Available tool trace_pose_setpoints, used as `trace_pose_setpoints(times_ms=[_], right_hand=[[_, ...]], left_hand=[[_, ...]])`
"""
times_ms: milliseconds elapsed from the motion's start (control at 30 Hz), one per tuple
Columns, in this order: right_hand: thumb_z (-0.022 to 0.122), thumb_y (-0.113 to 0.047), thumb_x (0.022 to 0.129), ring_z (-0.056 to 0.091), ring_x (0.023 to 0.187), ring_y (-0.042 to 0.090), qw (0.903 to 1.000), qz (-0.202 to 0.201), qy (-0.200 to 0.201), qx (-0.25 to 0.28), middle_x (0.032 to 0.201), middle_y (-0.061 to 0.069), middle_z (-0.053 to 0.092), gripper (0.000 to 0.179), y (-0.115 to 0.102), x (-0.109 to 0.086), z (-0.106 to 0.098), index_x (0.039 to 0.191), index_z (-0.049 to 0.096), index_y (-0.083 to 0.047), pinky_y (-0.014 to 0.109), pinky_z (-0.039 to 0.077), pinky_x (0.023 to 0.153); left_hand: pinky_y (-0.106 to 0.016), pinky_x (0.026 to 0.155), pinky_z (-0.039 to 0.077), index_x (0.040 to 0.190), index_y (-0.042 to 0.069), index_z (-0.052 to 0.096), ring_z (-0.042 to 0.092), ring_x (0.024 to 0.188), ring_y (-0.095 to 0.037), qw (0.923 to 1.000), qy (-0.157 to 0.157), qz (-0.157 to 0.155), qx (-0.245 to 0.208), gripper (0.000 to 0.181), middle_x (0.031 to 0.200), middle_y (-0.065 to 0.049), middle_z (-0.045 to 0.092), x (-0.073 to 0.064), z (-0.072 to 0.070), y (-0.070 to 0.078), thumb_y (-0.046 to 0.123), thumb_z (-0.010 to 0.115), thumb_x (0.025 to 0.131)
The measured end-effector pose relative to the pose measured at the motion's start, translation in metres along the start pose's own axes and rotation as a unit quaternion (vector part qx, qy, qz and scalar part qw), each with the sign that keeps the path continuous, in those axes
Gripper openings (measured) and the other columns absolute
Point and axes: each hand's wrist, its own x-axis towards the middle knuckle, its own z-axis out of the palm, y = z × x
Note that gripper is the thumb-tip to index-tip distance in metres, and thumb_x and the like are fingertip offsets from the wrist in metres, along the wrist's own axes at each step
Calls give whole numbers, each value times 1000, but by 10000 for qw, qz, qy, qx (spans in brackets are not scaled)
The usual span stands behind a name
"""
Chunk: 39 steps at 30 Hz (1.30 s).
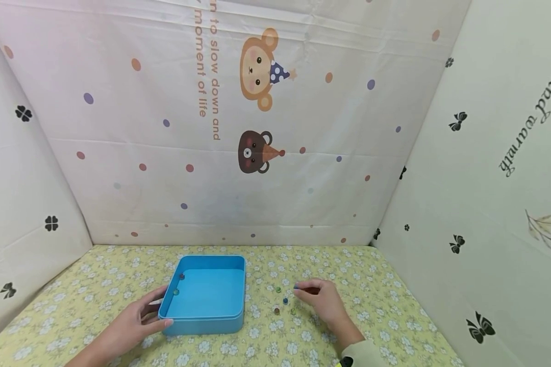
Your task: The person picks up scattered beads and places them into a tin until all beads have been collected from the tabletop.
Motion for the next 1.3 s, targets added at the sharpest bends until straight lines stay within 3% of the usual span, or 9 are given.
trace_pose_setpoints(times_ms=[300, 967, 1300], right_hand=[[78, -26, 94, 70, 100, 18, 9994, -163, -235, 206, 118, 13, 72, 41, -1, 3, 6, 122, 72, 3, 31, 71, 84], [78, -25, 94, 70, 97, 15, 9987, -370, -345, 66, 115, 12, 72, 39, -9, 7, 22, 122, 73, 2, 29, 71, 83], [77, -29, 95, 69, 98, 16, 9990, -324, -312, 80, 120, 11, 71, 40, -18, 10, 28, 122, 73, 0, 36, 71, 85]], left_hand=[[-41, 112, 61, 164, 3, 14, 33, 142, -63, 9999, -51, 92, -7, 89, 162, -39, 18, 0, -1, -1, 24, 71, 99], [-40, 113, 60, 164, 5, 14, 30, 144, -63, 9998, -95, 49, -160, 90, 165, -36, 15, 0, -1, -2, 26, 71, 98], [-41, 113, 61, 164, 6, 17, 32, 143, -63, 10000, 0, 45, -83, 89, 165, -35, 17, -1, 0, -1, 27, 72, 97]])
